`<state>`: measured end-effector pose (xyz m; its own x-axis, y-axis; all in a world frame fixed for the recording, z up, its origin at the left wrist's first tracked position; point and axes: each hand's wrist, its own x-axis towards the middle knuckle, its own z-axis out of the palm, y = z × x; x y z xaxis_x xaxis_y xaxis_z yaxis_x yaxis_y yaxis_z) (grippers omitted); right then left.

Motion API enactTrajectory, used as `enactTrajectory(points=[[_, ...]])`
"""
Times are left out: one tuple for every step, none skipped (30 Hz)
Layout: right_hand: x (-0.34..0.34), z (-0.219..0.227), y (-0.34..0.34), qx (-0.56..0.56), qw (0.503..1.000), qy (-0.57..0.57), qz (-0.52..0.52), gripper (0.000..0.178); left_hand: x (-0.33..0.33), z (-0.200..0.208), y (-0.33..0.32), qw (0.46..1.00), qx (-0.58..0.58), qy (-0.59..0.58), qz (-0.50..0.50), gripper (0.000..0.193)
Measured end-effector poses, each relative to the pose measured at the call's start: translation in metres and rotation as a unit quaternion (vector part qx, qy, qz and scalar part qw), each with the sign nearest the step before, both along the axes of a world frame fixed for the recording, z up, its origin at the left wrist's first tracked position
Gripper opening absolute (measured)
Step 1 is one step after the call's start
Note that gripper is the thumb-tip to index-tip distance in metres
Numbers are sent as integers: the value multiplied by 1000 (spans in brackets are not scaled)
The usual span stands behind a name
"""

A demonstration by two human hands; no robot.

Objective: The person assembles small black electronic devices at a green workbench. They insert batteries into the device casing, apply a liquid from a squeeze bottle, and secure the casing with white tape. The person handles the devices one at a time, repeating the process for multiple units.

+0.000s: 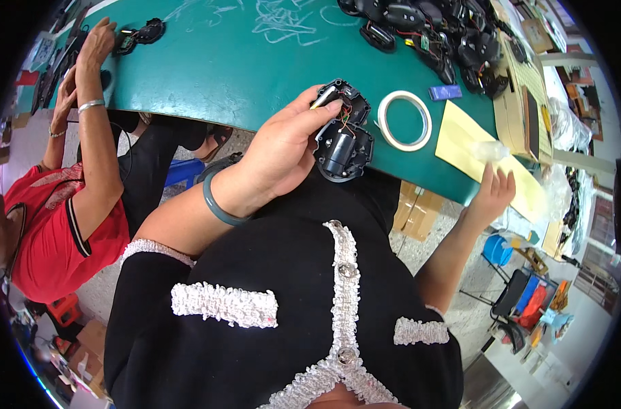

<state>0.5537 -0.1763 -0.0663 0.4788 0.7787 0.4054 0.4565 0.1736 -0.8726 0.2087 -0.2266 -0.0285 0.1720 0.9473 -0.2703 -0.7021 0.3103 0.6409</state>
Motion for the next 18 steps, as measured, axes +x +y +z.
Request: enactTrajectory(points=[[-14, 5, -13, 3, 999, -35, -34, 58, 1, 1, 2, 1000, 5, 0, 13, 32], [-32, 8, -26, 15, 996, -88, -6, 58, 2, 1, 3, 1000, 10, 0, 18, 32], [-55, 10, -37, 45, 985, -144, 83, 60, 2, 1, 5, 1000, 13, 0, 20, 31], [-79, 13, -48, 71, 963, -199, 168, 61, 3, 3, 7, 1000, 14, -1, 18, 31], [-106, 23, -54, 74, 946, -204, 241, 61, 7, 3, 7, 999, 17, -7, 27, 31], [-130, 31, -55, 78, 923, -209, 315, 61, 11, 4, 8, 999, 19, -15, 40, 30], [-143, 26, -51, 136, 907, -183, 353, 60, 14, 5, 8, 998, 23, -24, 53, 30], [-159, 20, -45, 162, 903, -126, 377, 62, 16, 3, 10, 998, 31, -33, 50, 31], [-169, 29, -35, 207, 884, -147, 392, 63, 17, 5, 10, 998, 27, -32, 51, 31], [-173, 30, -32, 211, 883, -142, 396, 63, 17, 7, 8, 998, 23, -31, 52, 31], [-175, 31, -29, 214, 880, -138, 400, 62, 17, 8, 7, 998, 19, -30, 54, 31], [-177, 32, -28, 216, 881, -136, 397, 62, 16, 4, 7, 998, 27, -29, 47, 32], [-179, 33, -27, 217, 883, -135, 395, 62, 15, 3, 7, 998, 32, -39, 48, 33], [-181, 33, -26, 217, 884, -134, 392, 61, 14, 3, 7, 997, 36, -49, 48, 33], [-180, 33, -27, 214, 887, -148, 381, 62, 14, 2, 5, 996, 38, -61, 45, 34], [-179, 34, -27, 210, 890, -163, 370, 62, 14, -1, 5, 996, 41, -71, 36, 36], [-178, 34, -27, 205, 894, -178, 357, 62, 13, -4, 5, 995, 43, -82, 26, 38], [-177, 34, -27, 199, 893, -166, 369, 63, 12, -7, 5, 995, 47, -91, 18, 40]])
